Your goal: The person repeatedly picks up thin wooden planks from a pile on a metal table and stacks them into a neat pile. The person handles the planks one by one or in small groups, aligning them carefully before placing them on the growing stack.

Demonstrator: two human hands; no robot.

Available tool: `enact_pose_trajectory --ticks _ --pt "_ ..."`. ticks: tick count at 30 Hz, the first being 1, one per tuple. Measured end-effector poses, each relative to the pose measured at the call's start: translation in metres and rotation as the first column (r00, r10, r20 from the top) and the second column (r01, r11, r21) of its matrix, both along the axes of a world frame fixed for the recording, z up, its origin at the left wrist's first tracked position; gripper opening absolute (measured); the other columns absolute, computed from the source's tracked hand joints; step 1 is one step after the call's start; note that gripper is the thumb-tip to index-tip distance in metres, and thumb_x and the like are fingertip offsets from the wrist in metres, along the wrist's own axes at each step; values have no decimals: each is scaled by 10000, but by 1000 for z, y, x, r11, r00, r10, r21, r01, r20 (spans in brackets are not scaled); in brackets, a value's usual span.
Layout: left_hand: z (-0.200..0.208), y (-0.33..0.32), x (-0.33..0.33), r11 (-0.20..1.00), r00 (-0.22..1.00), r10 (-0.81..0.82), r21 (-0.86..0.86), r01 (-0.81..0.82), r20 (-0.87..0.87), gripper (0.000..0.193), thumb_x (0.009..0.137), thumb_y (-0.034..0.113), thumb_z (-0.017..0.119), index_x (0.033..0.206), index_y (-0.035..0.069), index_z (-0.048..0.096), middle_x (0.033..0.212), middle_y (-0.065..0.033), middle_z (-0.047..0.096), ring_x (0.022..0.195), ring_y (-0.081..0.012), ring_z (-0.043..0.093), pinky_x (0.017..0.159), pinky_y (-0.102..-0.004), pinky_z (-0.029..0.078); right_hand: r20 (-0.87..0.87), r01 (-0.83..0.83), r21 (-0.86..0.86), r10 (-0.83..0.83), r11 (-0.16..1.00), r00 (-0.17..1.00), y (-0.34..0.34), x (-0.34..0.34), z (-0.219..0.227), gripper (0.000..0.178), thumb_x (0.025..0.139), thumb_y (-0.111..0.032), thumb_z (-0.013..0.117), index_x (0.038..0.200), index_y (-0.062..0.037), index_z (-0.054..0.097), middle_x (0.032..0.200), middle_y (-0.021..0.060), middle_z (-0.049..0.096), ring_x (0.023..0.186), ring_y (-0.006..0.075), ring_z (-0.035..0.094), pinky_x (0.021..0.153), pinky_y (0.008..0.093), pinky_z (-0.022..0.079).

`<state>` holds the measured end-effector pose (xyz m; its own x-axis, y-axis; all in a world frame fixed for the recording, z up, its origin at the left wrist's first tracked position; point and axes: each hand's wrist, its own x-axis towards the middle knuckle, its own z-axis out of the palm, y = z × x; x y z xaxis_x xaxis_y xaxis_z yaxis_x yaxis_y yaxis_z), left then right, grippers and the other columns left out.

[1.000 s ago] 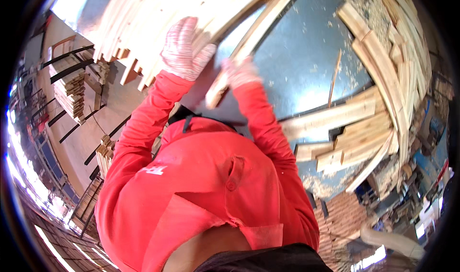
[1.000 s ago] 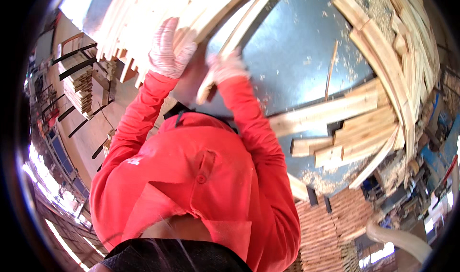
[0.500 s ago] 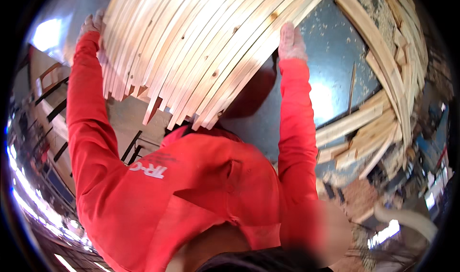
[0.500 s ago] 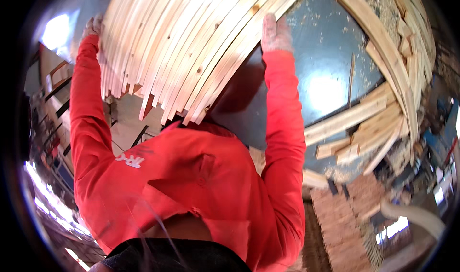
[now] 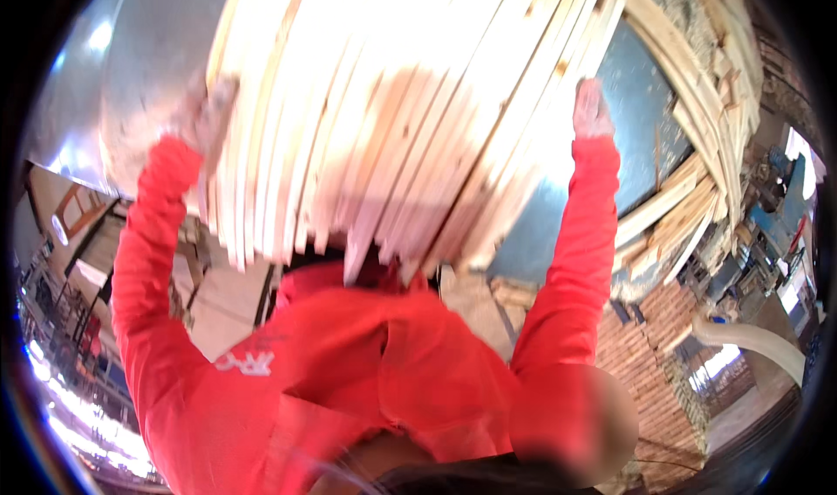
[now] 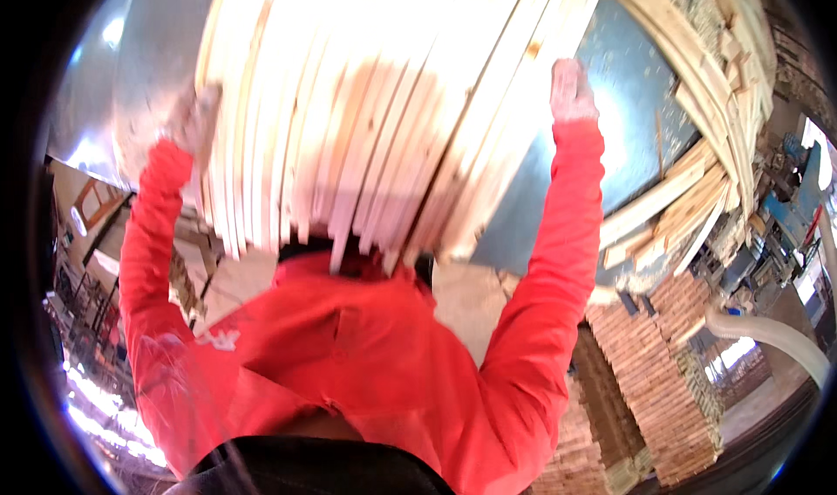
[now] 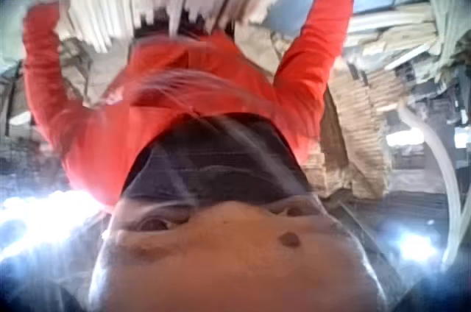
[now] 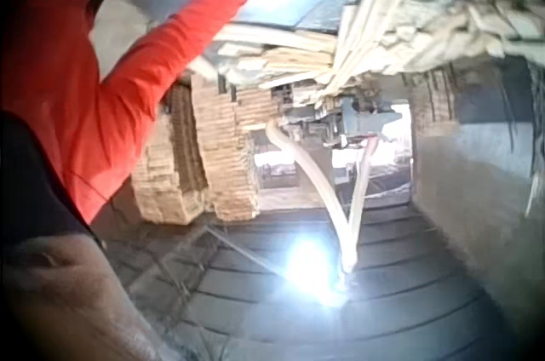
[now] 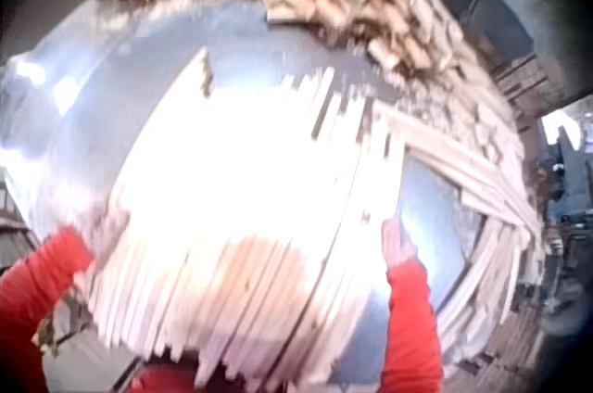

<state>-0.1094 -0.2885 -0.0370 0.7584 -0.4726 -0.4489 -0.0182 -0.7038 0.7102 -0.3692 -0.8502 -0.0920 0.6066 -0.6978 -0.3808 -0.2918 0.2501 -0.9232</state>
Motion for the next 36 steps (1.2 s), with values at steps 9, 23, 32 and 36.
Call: enact_pose_trajectory --ticks 9,23,32,36 --pt "-2 -113 104 861 926 119 -428 -276 -358 723 914 575 518 1372 17 474 1307 -128 565 1193 -250 538 992 -356 451 350 -2 413 -157 911 924 33 67 25 722 993 -590 207 1386 -39 460 1334 140 554 1211 290 529 1071 335 384" --pt "42 -94 136 416 678 15 -613 -672 -734 521 947 447 559 1308 71 539 1239 -95 616 1069 -228 605 905 -371 523 332 -39 367 -91 930 939 12 120 66 519 981 -240 486 1451 -57 362 1459 100 433 1312 228 450 1086 335 379" --pt "285 -79 191 125 920 343 -961 -248 -192 595 952 430 540 1396 42 455 1338 -121 552 1212 -242 539 1028 -376 447 659 -114 -54 121 992 743 7 193 319 543 962 -216 517 1456 -58 355 1456 96 435 1313 228 447 1091 340 374" --pt "288 -65 166 29 922 361 -986 -165 -143 597 950 414 550 1403 39 445 1342 -123 547 1219 -241 531 1031 -373 442 722 -139 -59 139 988 678 41 158 337 555 953 -206 531 1458 -59 353 1455 94 436 1314 228 446 1093 343 371"
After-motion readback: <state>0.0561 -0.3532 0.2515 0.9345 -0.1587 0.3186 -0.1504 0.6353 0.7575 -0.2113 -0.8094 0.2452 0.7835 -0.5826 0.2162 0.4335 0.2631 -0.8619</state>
